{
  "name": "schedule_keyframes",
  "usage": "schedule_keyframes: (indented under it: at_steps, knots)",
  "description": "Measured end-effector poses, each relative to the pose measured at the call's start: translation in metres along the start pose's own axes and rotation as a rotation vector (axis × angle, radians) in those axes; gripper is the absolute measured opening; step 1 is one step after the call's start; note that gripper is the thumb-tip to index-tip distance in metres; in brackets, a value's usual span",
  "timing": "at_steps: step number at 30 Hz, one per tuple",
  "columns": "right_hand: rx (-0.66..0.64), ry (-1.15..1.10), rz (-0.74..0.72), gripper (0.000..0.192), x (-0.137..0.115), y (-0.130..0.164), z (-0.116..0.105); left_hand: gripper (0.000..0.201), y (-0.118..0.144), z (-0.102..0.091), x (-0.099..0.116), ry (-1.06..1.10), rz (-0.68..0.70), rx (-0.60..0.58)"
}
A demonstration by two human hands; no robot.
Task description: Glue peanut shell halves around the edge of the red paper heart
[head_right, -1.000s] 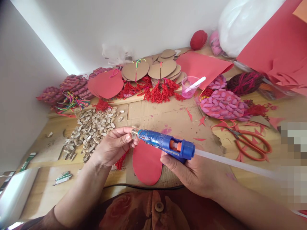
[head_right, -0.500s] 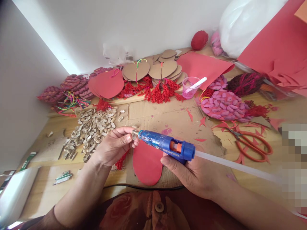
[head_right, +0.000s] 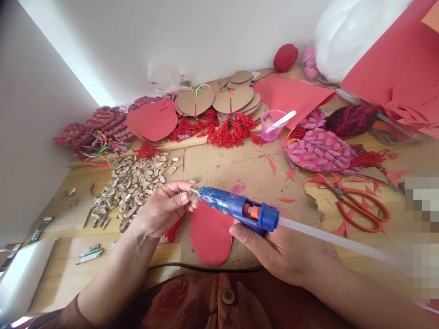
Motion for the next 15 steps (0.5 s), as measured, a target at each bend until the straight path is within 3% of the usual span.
schedule_keyframes:
  at_steps: [10,15]
  knots:
    - [-0.057,-0.018,0.022,0.019,0.0026,0.0001,0.0025,0.024,-0.0004,0.0006,0.0008,-0.001,0.0,0.001]
    - [-0.025,-0.033,0.018,0.019,0.0001,-0.0002,0.0005,0.025,0.0002,-0.0001,0.0007,-0.006,-0.003,0.005]
Point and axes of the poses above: each hand's wrist, its own y-axis away from the middle knuckle, its own z-axis out of the palm, x = y × z, the point moved 3 cm from there along -y, towards the middle knuckle, and after that the axes turned 6 degrees about -x, right-handed, at the moved point
